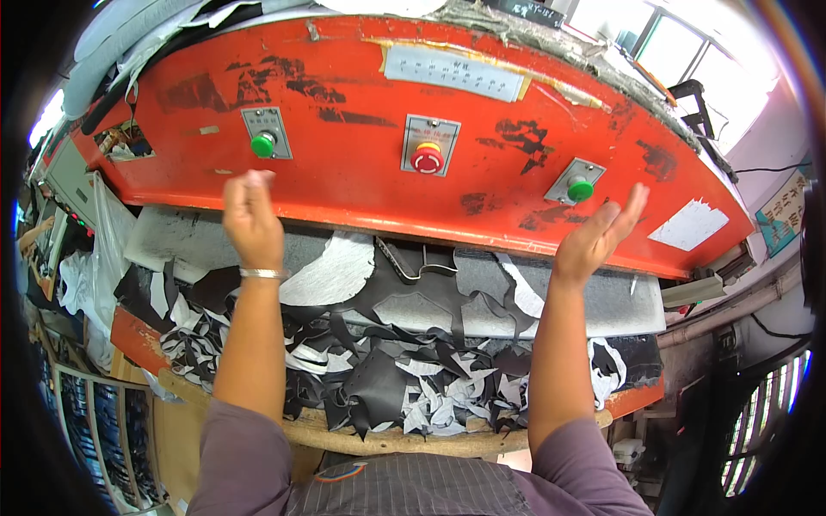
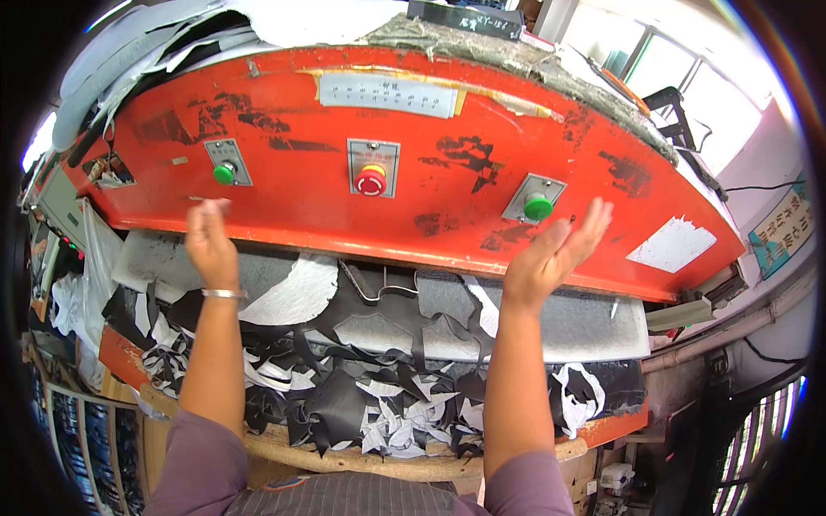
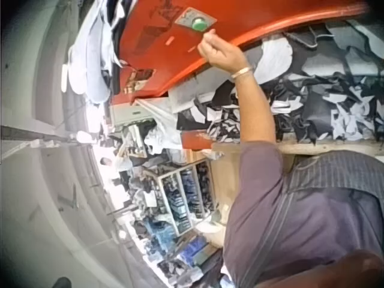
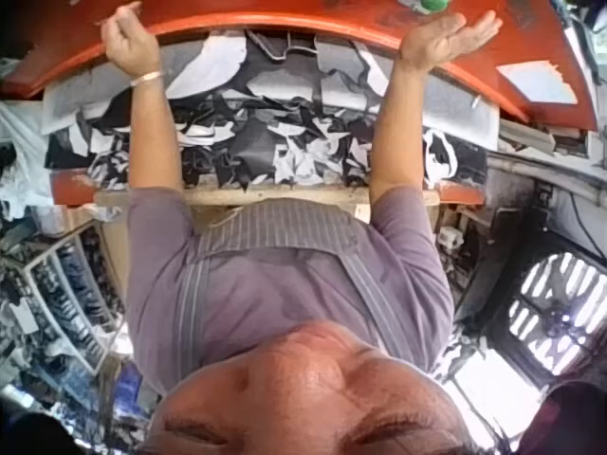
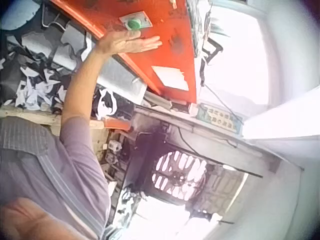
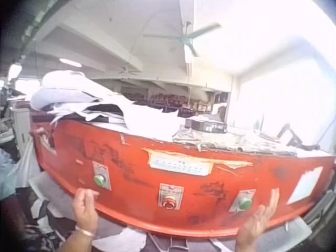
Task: Using a hydraulic press and a metal die to cut shoe components from material, followed by manual trimming with scissors.
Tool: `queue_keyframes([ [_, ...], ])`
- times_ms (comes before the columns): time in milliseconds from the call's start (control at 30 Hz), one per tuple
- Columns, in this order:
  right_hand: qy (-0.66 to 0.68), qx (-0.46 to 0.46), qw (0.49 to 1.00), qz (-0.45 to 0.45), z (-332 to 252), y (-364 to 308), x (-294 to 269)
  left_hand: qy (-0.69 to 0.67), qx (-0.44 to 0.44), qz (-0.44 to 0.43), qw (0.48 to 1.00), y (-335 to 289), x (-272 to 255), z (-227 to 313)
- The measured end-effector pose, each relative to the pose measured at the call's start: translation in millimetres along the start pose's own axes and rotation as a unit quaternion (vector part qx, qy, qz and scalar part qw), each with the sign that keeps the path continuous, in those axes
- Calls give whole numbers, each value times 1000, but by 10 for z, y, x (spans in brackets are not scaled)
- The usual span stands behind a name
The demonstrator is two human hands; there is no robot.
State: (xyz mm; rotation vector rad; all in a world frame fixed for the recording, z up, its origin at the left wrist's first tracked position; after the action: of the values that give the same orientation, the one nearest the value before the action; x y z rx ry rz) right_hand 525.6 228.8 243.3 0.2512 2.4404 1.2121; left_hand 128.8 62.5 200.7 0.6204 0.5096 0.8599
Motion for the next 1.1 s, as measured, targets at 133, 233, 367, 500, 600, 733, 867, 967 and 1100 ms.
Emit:
queue_keyframes([
  [133,-160,-57,979,115,-89,217,-180,212,186,-75,956,169,-118,588],
  [233,-155,-66,981,100,-236,-95,-278,245,114,-202,942,-64,-175,624],
  [367,-68,-120,967,-214,-619,-1144,-355,101,29,-308,946,-1095,-155,722],
  [500,-22,46,690,-722,-1198,-2764,-345,202,-104,-529,818,-2306,166,582],
  [600,-71,-63,770,-632,-1444,-3276,-526,298,-231,-585,718,-2511,131,709],
  [733,-132,-12,763,-633,-1403,-3302,-519,254,-171,-548,779,-2561,247,743],
  [867,-103,-3,781,-616,-1318,-3292,-546,53,-195,-437,876,-2325,90,790],
  [967,-105,8,782,-615,-1282,-3244,-501,-11,-297,-396,869,-1895,-378,522],
  [1100,-77,-1,742,-666,-1266,-3197,-415,268,-316,-486,770,-1644,-1147,-93],
])
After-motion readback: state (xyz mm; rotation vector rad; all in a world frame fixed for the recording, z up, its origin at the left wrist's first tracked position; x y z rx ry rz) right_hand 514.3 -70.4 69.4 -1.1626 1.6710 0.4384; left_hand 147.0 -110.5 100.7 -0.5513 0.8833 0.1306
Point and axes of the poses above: each hand's wrist, its own y-axis towards the middle knuckle, its own x-axis out of the palm, z = x × y, the point moved 7 cm from there along y, towards the middle knuckle, and after that the axes turned 15 degrees about -z, right-handed, at the moved point
